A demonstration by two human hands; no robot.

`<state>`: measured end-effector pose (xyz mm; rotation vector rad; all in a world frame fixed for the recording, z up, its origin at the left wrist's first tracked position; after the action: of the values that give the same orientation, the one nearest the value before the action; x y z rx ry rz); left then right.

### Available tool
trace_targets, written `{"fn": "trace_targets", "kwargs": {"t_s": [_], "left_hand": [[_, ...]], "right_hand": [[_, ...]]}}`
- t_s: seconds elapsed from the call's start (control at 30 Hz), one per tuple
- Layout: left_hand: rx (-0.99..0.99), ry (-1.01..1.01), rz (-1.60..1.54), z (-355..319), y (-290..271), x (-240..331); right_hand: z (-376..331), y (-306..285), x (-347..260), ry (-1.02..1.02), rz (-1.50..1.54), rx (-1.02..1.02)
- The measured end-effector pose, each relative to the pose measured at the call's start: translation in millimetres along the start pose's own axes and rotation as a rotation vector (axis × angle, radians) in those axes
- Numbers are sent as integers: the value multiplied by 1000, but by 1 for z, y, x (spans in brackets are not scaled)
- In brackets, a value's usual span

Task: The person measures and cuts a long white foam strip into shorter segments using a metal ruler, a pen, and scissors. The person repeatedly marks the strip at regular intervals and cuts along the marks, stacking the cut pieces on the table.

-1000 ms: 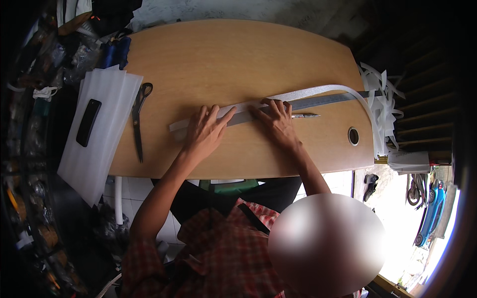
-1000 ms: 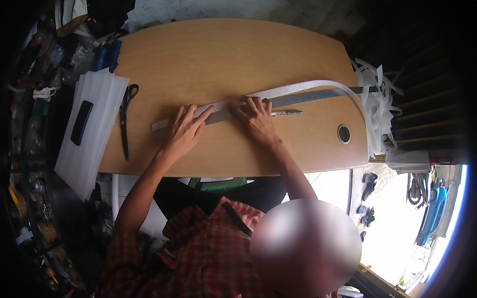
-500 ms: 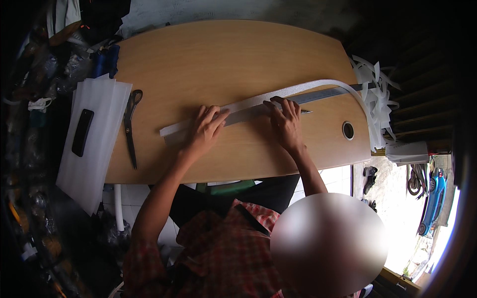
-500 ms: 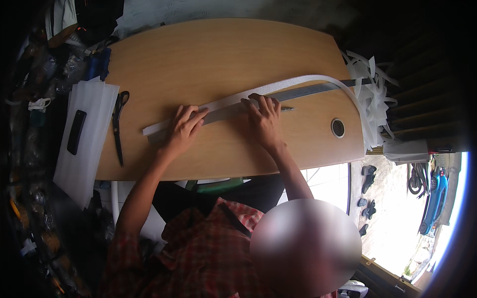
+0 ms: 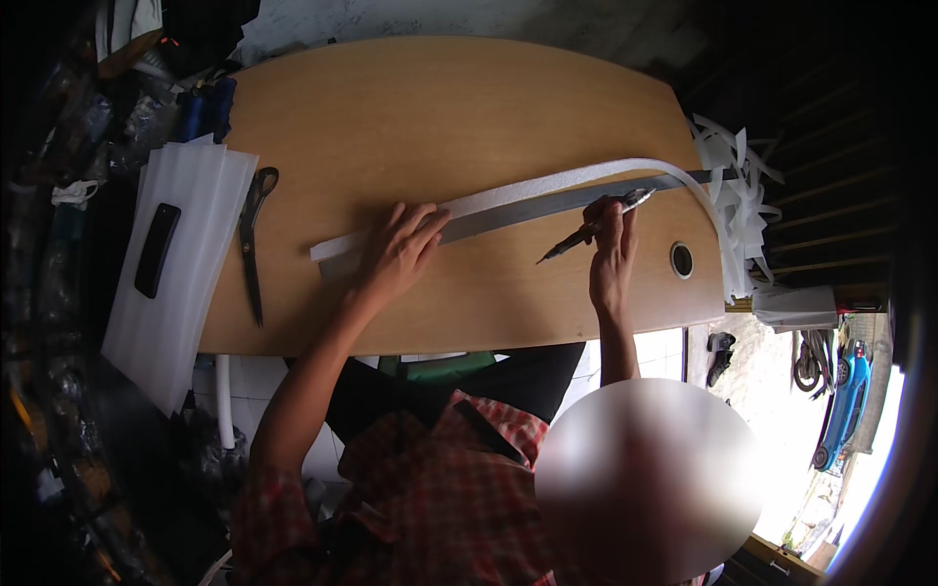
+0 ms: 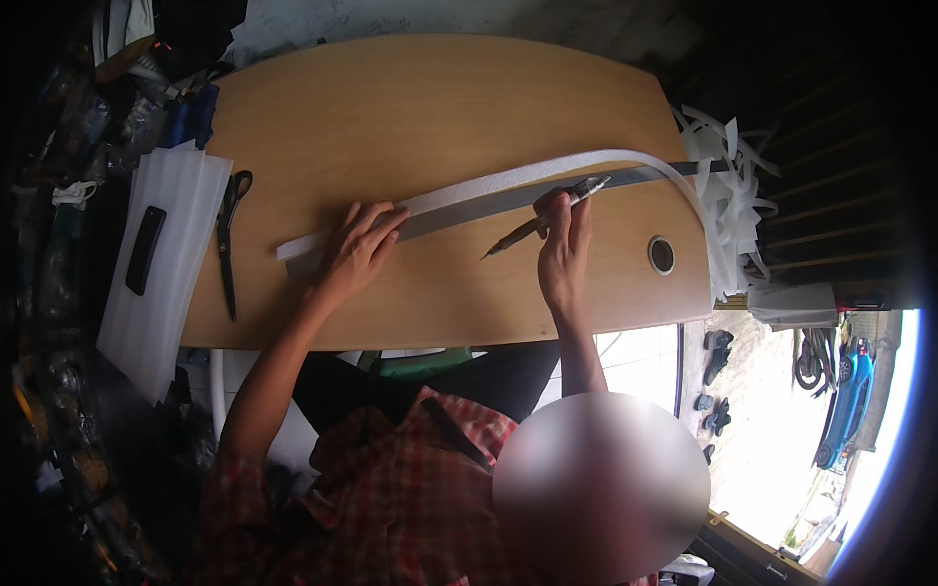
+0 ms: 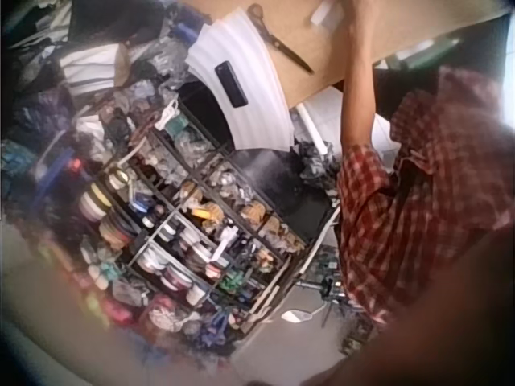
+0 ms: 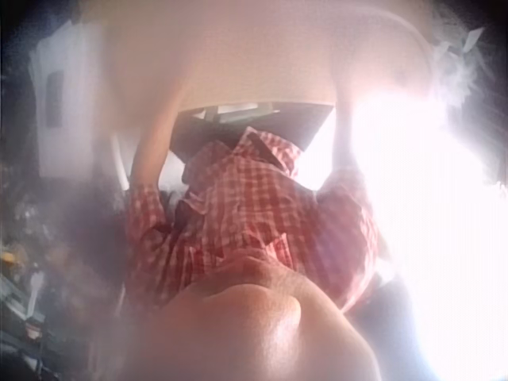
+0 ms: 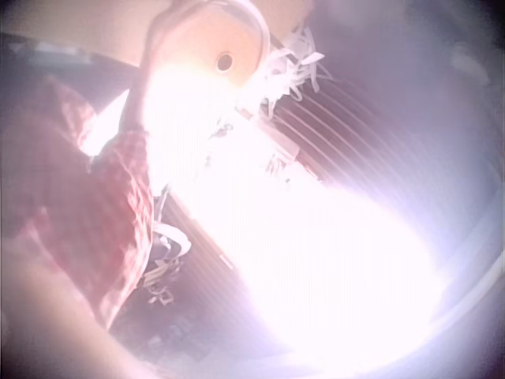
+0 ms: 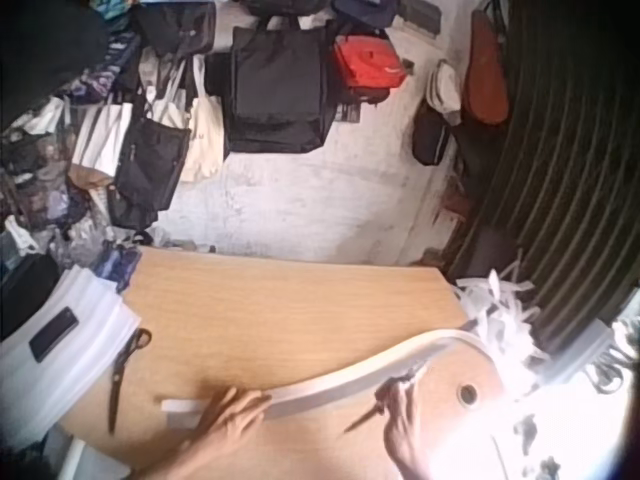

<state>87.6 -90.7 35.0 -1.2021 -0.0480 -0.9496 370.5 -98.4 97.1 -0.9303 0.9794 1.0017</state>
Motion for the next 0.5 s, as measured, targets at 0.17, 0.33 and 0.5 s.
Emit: {"fn": "trace_targets", "kwargs": {"t_s": [0.17,0.33,0.5], "left_hand": [[11,5,27,0,0,2],[-10,-15,21,4,-1,6],[0,-12,1,1,2,1]], "right_hand": [[4,41,25,488,664,-303],[12,80,46,393,690,-338],[24,94,24,396,442,-363]]}}
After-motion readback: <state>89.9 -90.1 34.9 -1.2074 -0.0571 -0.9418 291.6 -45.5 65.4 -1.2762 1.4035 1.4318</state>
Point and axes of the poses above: each hand's wrist, its own z-axis towards the middle knuckle, its own y-axis out of the palm, x = y × z, the point moved 2 cm from there along z, towards the middle knuckle, and after that the axes turned 5 degrees about -z, right-handed, at the moved point
